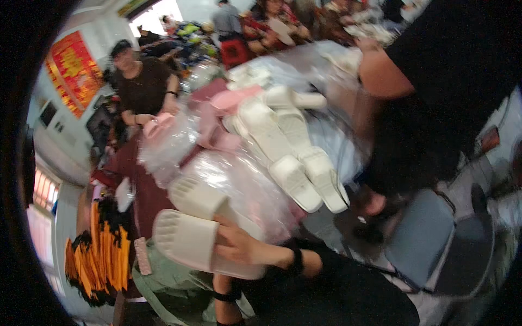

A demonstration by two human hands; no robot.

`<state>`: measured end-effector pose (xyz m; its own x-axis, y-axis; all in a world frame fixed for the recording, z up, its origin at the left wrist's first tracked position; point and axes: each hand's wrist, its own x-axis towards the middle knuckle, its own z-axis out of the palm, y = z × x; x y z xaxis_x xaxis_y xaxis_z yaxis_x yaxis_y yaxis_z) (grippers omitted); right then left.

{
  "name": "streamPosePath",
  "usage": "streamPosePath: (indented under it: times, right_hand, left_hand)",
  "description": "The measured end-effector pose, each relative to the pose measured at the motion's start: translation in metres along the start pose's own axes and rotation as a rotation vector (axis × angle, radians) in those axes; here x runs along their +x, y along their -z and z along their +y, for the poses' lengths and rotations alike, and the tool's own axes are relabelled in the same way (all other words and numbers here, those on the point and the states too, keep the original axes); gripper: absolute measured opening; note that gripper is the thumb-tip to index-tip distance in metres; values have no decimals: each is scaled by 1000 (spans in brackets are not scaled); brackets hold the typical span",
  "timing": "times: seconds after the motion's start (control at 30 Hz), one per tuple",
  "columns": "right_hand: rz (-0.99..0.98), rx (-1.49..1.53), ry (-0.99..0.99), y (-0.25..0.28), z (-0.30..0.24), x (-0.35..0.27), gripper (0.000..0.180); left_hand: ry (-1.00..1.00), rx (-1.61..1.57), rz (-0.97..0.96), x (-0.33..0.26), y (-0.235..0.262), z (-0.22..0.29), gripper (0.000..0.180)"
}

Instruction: Package finished slippers into plastic bags for shipping.

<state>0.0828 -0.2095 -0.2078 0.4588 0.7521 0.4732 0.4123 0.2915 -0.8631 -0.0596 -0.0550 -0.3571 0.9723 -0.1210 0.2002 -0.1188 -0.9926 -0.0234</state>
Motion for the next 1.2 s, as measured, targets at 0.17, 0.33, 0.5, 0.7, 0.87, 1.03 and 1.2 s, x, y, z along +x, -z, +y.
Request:
streamPosePath:
  times: [0.17, 0.33, 0.5, 0.7, 0.87, 1.03, 1.2]
  right_hand:
    - [-23, -82, 119, 28, -19, 19, 53]
    - [-106, -227, -57, 87, -56, 22, 30]
    - [66, 50, -86, 132, -63, -19, 29]
    - [133, -9, -35, 136, -54, -26, 25]
    - [-21, -55, -141, 137, -52, -31, 36]
    - [-61, -145, -88, 135, -51, -31, 35]
    - [-45, -108, -10, 121, -42, -49, 41]
  left_hand:
    - [408, -683, -476, -24, -8, -22, 52]
    - [331, -326, -340, 19, 23, -9, 31]
    - [76, -294, -58, 38, 33, 11, 28]
    - [80, -277, -41, 78, 84, 50, 36]
    - [299, -493, -205, 65, 81, 41, 32]
    - [396, -474, -355, 55, 76, 33, 29]
    - [147, -424, -124, 4, 30, -4, 33]
